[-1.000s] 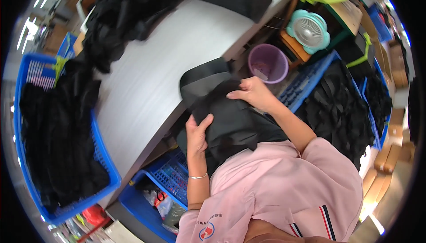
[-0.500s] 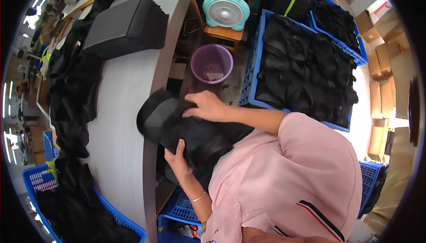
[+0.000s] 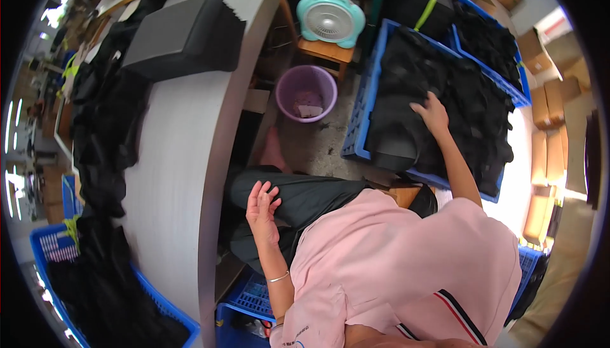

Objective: Assembling protective gear by fitting fabric sleeves onto foam padding and sorting components.

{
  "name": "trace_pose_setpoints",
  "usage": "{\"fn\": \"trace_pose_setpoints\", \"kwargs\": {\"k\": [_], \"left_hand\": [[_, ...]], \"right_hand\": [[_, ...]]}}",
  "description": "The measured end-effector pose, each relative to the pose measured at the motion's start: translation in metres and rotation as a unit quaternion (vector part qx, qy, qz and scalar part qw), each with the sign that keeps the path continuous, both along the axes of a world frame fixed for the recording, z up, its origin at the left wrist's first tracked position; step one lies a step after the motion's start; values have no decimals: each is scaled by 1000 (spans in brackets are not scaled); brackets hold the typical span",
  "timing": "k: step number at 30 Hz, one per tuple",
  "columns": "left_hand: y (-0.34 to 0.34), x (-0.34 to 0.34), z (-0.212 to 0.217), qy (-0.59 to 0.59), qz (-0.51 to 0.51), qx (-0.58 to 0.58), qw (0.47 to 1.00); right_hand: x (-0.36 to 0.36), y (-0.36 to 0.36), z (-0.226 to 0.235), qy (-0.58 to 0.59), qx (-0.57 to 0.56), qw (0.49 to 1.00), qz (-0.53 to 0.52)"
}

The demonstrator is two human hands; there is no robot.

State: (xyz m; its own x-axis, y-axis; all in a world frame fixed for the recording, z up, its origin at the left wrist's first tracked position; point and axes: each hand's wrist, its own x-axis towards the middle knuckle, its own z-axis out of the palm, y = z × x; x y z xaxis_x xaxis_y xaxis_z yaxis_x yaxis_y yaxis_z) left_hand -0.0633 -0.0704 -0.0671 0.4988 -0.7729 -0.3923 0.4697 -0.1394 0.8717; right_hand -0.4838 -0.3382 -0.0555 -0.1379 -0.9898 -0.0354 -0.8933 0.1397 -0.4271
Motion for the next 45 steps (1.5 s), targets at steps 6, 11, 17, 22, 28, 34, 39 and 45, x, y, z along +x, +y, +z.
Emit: {"fn": "trace_pose_setpoints", "kwargs": {"k": [6,11,17,22,28,34,39,45], "left_hand": [[2,-3,-1,24,-4,1,1000],[8,2,11,15,-15,-9,1000],[-2,88,60,-175,53,-49,982],[-49,222,66,-696,98,80,707],[-61,317,58,-742,100,220,626],[-39,220,45,-661,106,111,735],[-4,102,76,-559,72,53,824],[18,79,121,-699,221,17,680]], "right_hand": [[28,70,-105,178,-49,980,70],[-1,66,-212,199,170,964,53],[-48,-1,-255,216,257,933,132],[-49,-11,-196,225,228,927,193],[103,33,-52,257,9,930,262],[249,76,18,-74,-105,884,449],[379,114,73,-316,-162,754,553],[432,134,102,-306,-290,713,560]]}}
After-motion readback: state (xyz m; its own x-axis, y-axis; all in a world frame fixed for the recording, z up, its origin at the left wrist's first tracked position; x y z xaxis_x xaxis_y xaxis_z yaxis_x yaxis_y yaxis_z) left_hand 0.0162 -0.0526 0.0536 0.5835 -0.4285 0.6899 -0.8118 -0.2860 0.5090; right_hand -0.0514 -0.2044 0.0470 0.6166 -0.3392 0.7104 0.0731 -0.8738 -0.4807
